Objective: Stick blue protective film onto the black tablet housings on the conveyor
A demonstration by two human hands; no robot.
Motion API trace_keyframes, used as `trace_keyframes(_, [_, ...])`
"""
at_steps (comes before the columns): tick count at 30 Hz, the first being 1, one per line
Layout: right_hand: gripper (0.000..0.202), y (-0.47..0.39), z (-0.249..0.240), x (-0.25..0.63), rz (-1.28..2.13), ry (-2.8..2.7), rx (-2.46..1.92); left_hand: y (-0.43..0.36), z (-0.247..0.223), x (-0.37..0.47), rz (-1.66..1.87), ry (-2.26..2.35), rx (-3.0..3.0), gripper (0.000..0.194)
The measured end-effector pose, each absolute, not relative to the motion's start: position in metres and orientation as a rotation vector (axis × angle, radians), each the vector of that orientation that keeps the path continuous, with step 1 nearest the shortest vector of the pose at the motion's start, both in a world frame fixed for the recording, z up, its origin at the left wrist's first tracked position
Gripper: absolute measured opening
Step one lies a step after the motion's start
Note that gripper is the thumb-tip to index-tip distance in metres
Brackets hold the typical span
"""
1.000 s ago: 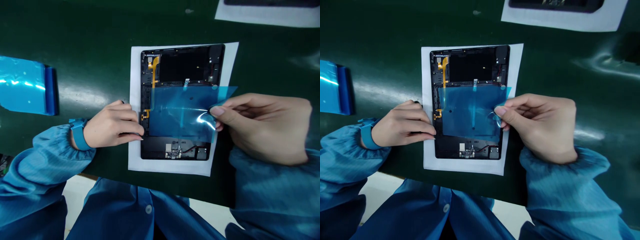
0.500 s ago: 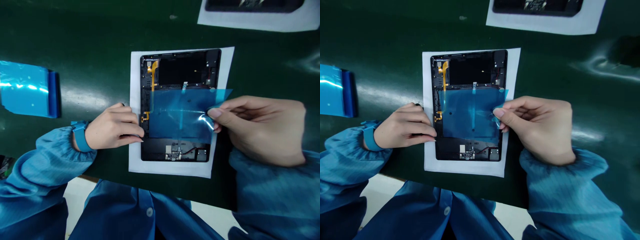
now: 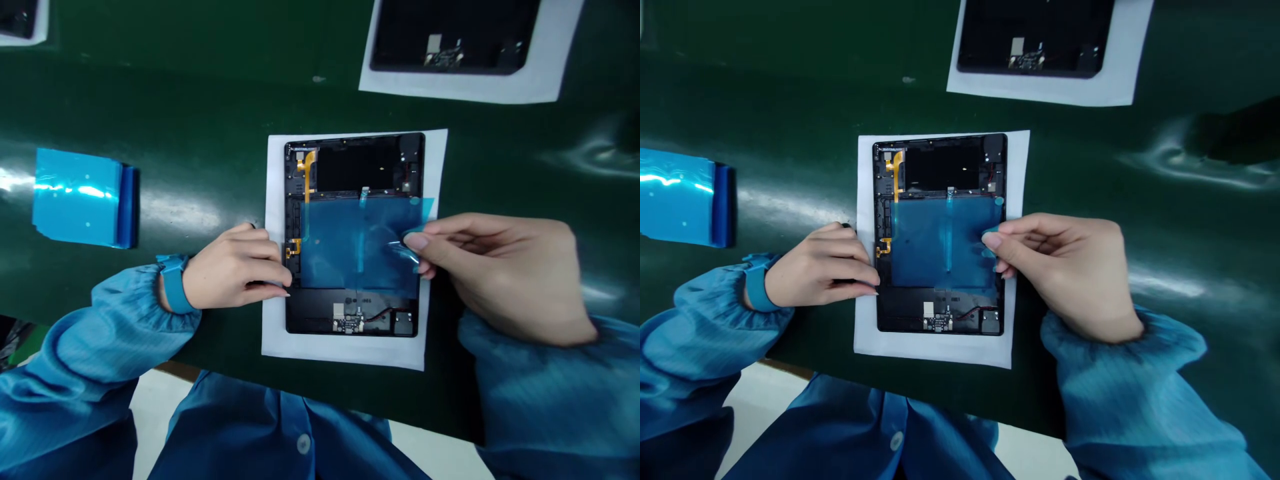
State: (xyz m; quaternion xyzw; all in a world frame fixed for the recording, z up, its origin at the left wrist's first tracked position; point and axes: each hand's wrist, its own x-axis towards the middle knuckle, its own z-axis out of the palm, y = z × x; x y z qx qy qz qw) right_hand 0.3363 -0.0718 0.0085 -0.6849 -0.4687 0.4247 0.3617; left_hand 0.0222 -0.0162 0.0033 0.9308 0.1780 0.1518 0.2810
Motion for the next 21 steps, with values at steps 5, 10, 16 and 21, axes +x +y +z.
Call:
trace_keyframes(5, [0.017, -0.0698, 0.0092, 0.3348, 1.110, -1.220, -1.773, -0.0163, 0.0031, 0.0216, 0.409, 0.476, 2.500, 0.014])
trace_keyframes(10, [0.016, -0.0696, 0.0080, 0.3363, 1.119, -1.232, -1.768, -0.0155, 0.0036, 0.0207, 0.389, 0.485, 2.505, 0.016])
trace_keyframes(16, [0.018, -0.0697, 0.0072, 0.3372, 1.117, -1.240, -1.759, -0.0148, 0.0035, 0.0206, 0.418, 0.466, 2.491, 0.014])
trace_keyframes(21, [0.019, -0.0670, 0.0113, 0.3333, 1.150, -1.224, -1.713, -0.0158, 0.0021, 0.0198, 0.433, 0.465, 2.488, 0.011])
